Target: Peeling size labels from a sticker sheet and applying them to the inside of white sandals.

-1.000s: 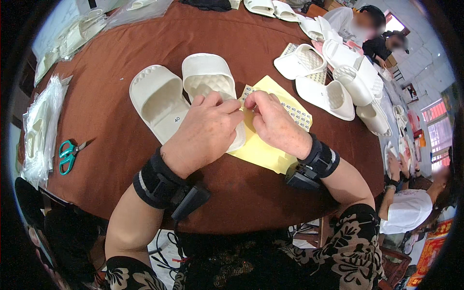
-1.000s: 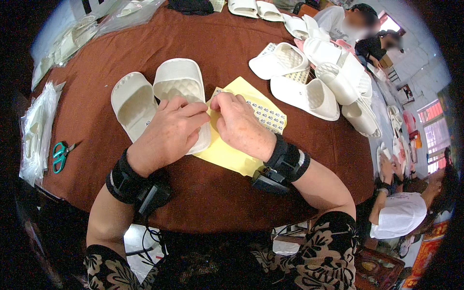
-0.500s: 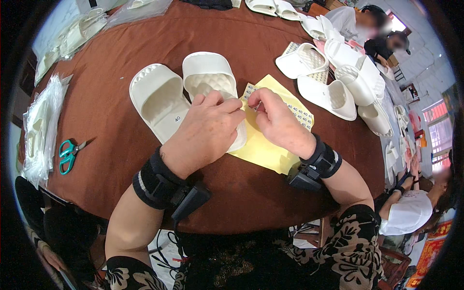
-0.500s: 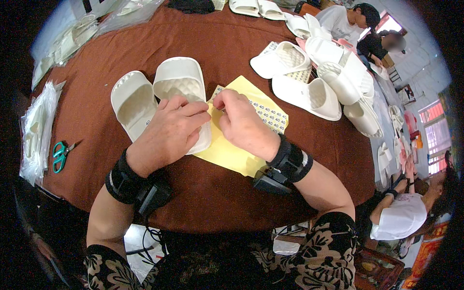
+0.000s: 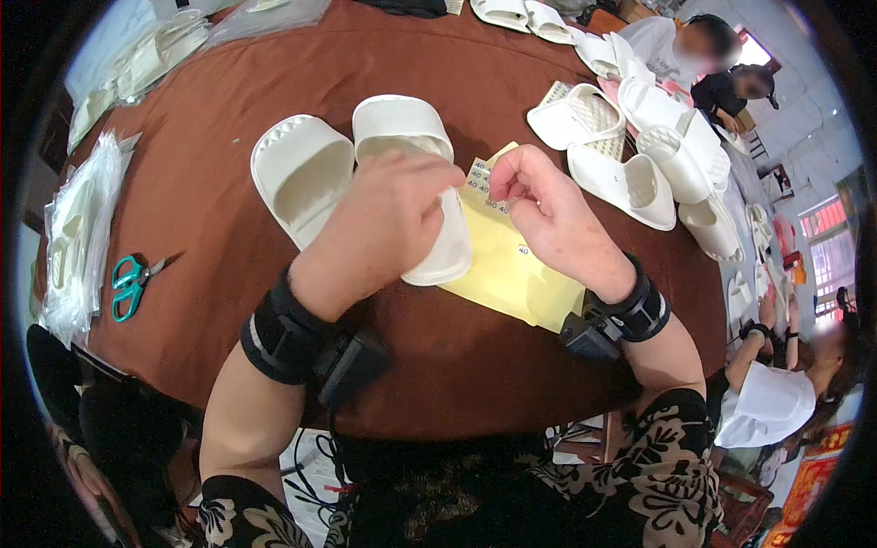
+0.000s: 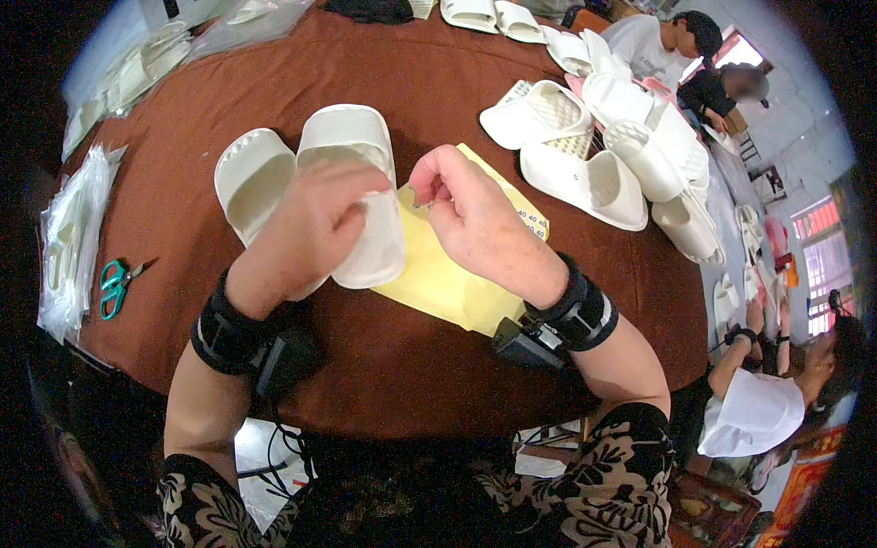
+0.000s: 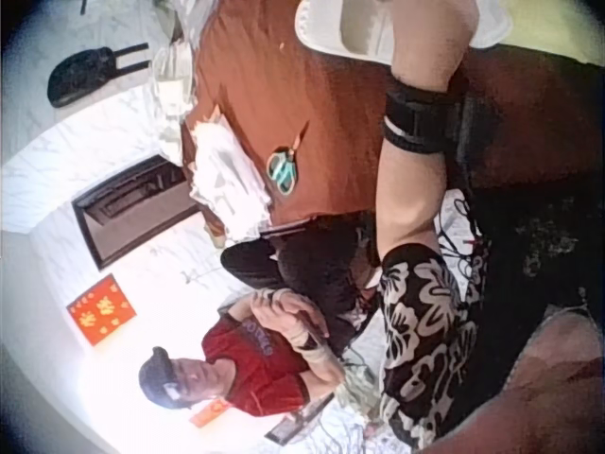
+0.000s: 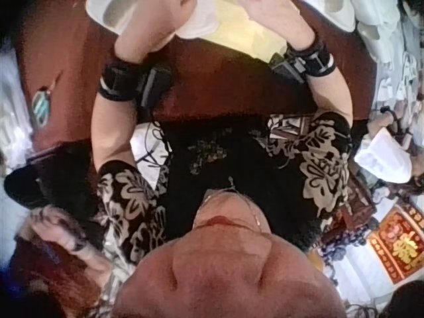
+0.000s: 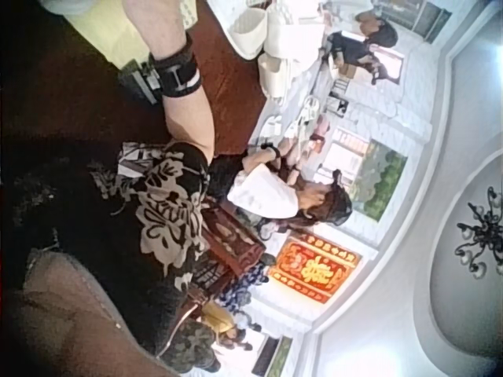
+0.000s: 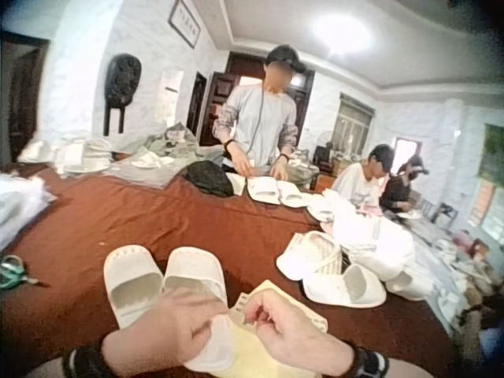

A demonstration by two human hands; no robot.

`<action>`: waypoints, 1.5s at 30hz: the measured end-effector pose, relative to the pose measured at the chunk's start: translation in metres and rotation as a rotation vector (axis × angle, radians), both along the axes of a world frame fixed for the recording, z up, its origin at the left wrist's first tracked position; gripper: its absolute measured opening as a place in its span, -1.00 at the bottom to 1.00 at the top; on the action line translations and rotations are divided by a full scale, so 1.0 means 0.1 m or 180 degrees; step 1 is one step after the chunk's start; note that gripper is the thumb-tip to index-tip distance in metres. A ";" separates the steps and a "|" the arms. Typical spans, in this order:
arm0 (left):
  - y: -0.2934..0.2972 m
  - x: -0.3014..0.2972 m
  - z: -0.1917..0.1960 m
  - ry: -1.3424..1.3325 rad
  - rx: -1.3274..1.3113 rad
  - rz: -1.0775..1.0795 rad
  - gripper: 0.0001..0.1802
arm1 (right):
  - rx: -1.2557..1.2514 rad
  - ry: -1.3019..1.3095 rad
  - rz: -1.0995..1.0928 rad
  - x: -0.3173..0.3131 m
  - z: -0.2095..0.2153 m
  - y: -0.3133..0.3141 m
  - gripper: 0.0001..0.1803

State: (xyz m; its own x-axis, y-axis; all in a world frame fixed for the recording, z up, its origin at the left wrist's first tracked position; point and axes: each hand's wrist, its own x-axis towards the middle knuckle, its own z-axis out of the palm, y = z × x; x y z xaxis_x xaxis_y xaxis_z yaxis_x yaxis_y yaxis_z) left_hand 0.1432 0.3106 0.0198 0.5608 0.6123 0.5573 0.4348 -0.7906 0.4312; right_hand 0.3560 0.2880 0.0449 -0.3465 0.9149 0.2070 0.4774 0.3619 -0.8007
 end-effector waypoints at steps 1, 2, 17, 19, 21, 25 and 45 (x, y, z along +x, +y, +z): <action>0.05 -0.04 0.03 -0.0218 0.0050 0.0126 -0.71 | -0.0048 -0.0113 0.0093 -0.03 0.05 -0.01 -0.80; 0.08 -0.06 0.05 -0.0445 0.0103 0.0240 -0.72 | -0.0092 -0.0236 0.0175 -0.06 0.08 -0.02 -0.81; 0.18 -0.22 0.07 -0.0613 0.0151 0.0907 -0.82 | 0.0228 -0.0953 0.0531 -0.45 -0.07 0.25 -0.80; 0.18 -0.22 0.06 -0.0607 0.0160 0.0886 -0.82 | 0.0071 -0.0821 0.0487 -0.44 -0.10 0.28 -0.79; 0.16 -0.25 0.07 -0.0527 0.0207 0.0995 -0.82 | -0.0071 -0.0665 0.0464 -0.47 -0.11 0.30 -0.78; 0.19 -0.23 -0.01 -0.0503 0.0244 0.1002 -0.81 | -0.0081 -0.0465 0.0507 -0.45 -0.12 0.35 -0.78; 0.48 -0.71 0.16 -0.0964 0.0275 0.1944 -0.78 | 0.0842 -0.0487 -0.0006 -0.39 0.18 0.51 -0.78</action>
